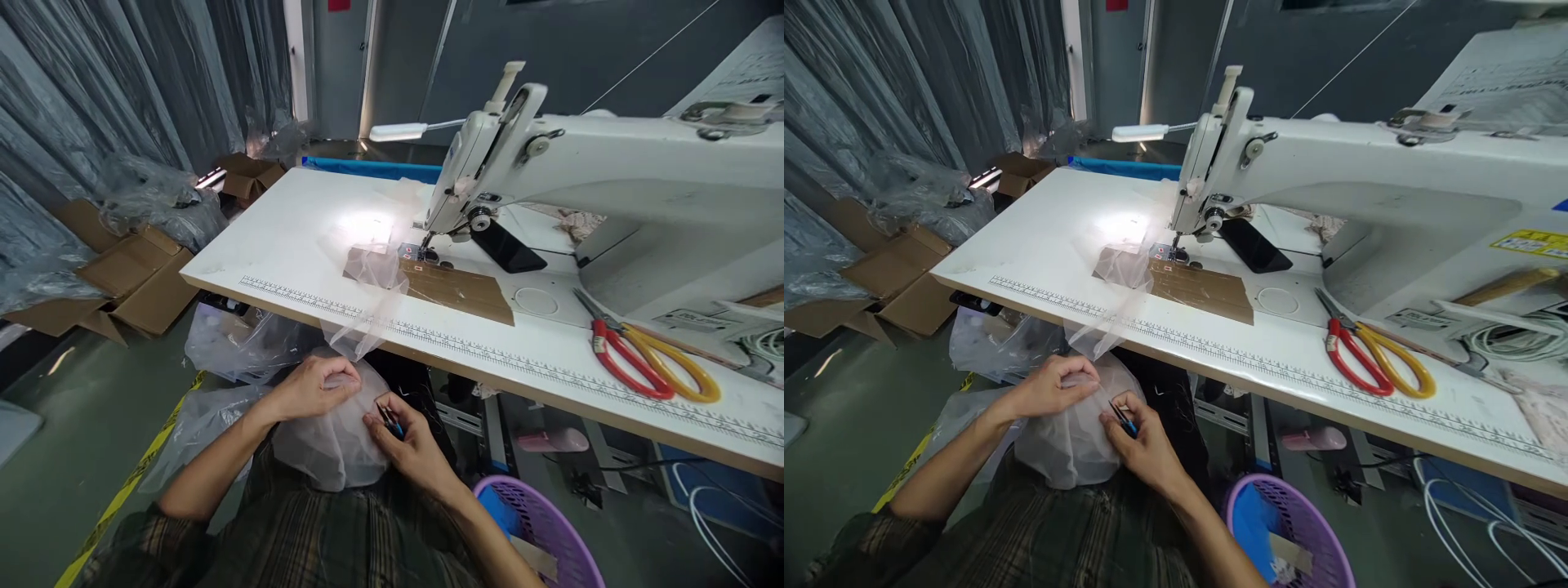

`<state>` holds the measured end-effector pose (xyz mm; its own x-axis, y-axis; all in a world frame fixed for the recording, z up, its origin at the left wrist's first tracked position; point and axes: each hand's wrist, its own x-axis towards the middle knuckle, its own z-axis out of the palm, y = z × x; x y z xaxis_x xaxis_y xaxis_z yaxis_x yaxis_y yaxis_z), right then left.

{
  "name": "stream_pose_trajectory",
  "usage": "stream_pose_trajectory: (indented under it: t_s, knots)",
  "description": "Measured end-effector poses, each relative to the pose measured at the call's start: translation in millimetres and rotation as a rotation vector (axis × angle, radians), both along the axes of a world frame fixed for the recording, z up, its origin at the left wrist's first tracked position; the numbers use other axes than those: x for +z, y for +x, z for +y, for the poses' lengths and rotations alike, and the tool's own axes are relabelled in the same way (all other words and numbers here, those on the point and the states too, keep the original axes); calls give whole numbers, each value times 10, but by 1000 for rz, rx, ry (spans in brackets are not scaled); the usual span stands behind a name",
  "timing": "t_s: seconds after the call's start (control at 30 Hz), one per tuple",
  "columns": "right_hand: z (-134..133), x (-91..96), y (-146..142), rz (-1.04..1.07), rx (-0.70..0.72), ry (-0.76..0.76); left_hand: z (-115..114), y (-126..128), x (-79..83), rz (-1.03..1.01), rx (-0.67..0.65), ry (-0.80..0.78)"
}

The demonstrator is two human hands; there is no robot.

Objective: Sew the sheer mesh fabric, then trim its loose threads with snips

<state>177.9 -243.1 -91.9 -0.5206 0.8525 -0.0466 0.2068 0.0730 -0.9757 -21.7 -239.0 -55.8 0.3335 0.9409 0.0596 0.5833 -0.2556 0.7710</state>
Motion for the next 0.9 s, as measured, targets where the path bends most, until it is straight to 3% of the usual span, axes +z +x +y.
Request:
stream_pose_trajectory:
  t_s: [0.13, 0.27, 0.37, 0.43, 0.53, 0.63, 0.77, 0.9]
  knots:
    - [42, -189, 169, -184, -123, 131, -164, 120, -88, 445, 110, 400]
    - [82, -264, 295, -305, -115, 225, -260, 209, 64, 445, 204, 694]
    - [140, -163, 336, -315, -200, 297, -122, 280, 175, 492, 421, 782]
    - [192, -35, 338, -249, -243, 331, 30, 325, 180, 550, 467, 766]
    - [252, 200, 307, -152, -258, 381, 205, 331, 138, 471, 398, 788]
    - [265, 427, 250, -98, -273, 417, 191, 194, 167, 241, 309, 865]
    - [234, 635, 135, -45, -232, 388, -147, -119, 392, 59, 137, 882]
    - [181, 685, -52, -29, -34, 243, -578, -213, 564, 200, -108, 726]
